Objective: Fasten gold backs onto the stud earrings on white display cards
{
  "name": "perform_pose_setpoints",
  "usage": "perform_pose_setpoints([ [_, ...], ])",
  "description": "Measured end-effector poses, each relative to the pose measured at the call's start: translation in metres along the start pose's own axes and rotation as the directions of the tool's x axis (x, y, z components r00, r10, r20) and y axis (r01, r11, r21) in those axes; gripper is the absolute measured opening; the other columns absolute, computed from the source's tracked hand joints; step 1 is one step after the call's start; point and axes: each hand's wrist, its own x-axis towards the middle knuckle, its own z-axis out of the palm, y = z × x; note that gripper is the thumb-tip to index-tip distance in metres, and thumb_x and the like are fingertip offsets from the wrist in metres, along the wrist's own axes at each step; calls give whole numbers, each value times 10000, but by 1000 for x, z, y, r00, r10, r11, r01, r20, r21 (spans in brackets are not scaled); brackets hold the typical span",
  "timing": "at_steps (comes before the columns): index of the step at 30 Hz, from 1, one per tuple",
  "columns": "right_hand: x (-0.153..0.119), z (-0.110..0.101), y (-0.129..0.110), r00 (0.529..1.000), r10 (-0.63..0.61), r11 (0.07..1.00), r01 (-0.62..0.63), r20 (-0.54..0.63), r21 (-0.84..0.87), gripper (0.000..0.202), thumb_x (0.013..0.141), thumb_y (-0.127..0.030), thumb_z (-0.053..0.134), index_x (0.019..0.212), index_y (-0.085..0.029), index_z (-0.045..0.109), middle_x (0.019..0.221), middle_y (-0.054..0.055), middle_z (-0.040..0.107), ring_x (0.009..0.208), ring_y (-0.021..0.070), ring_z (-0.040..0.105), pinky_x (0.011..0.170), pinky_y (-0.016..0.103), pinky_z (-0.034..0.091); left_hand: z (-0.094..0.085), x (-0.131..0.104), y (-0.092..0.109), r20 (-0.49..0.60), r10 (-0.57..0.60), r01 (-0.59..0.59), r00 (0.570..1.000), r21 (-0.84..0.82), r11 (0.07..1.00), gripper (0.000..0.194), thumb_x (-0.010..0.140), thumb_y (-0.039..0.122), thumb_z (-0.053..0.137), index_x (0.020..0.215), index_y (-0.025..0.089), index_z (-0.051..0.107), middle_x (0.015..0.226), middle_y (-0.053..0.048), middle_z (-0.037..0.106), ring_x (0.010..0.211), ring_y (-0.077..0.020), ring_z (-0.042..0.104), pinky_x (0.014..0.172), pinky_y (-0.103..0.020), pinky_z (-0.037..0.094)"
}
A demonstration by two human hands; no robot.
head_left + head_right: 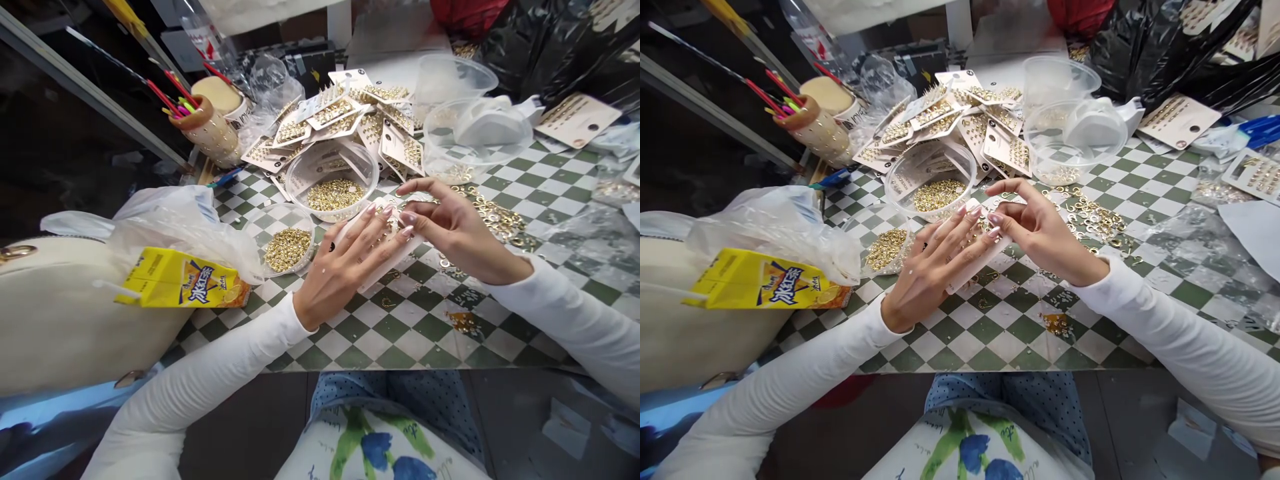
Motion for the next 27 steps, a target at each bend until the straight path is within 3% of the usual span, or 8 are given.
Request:
perform_pose_setpoints([
  [10,-1,1,0,999,47,999,-47,-12,5,301,959,-260,696,1240,-244,587,901,23,724,795,156,699,642,294,602,5,-1,1,33,5,-7,999,42,999,713,1038,109,423,1665,350,183,1613,-135,491,1500,-381,461,1043,-627,508],
  [17,0,2,2,1000,8,999,-8,-4,-39,308,955,-267,704,1233,-259,571,877,9,713,769,160,692,598,285,579,1,-1,6,41,-57,56,998,27,998,699,1021,98,475,1638,370,287,1616,-116,486,1499,-367,470,1115,-641,411],
  [21,0,2,-1,1000,7,999,-6,8,-43,319,961,-290,703,1254,-274,576,901,11,722,764,156,687,592,285,576,-2,-2,10,-7,-70,70,998,8,998,633,1026,108,475,1600,357,381,1587,-121,526,1482,-355,497,1124,-652,397],
  [23,0,1,-4,1000,-29,995,28,-2,-99,307,972,-324,691,1261,-289,594,857,3,698,724,156,660,571,297,568,-5,-2,12,-38,-107,104,994,-86,991,622,1026,104,459,1590,359,399,1597,-111,519,1499,-337,476,1147,-644,400],
  [25,1,-1,-5,983,-175,966,160,-58,-203,256,962,-340,708,1206,-314,637,849,-5,668,712,153,630,582,311,568,-7,-2,13,-62,-173,148,983,-295,944,634,1028,83,411,1592,371,390,1617,-77,500,1529,-294,438,1200,-614,393],
  [27,1,-3,-4,912,-395,876,335,-115,-347,194,937,-323,745,1118,-342,677,897,-9,667,754,155,629,647,335,578,-9,-1,13,-59,-261,186,964,-551,813,626,1034,84,391,1584,383,402,1621,-30,499,1540,-249,423,1242,-545,404],
])
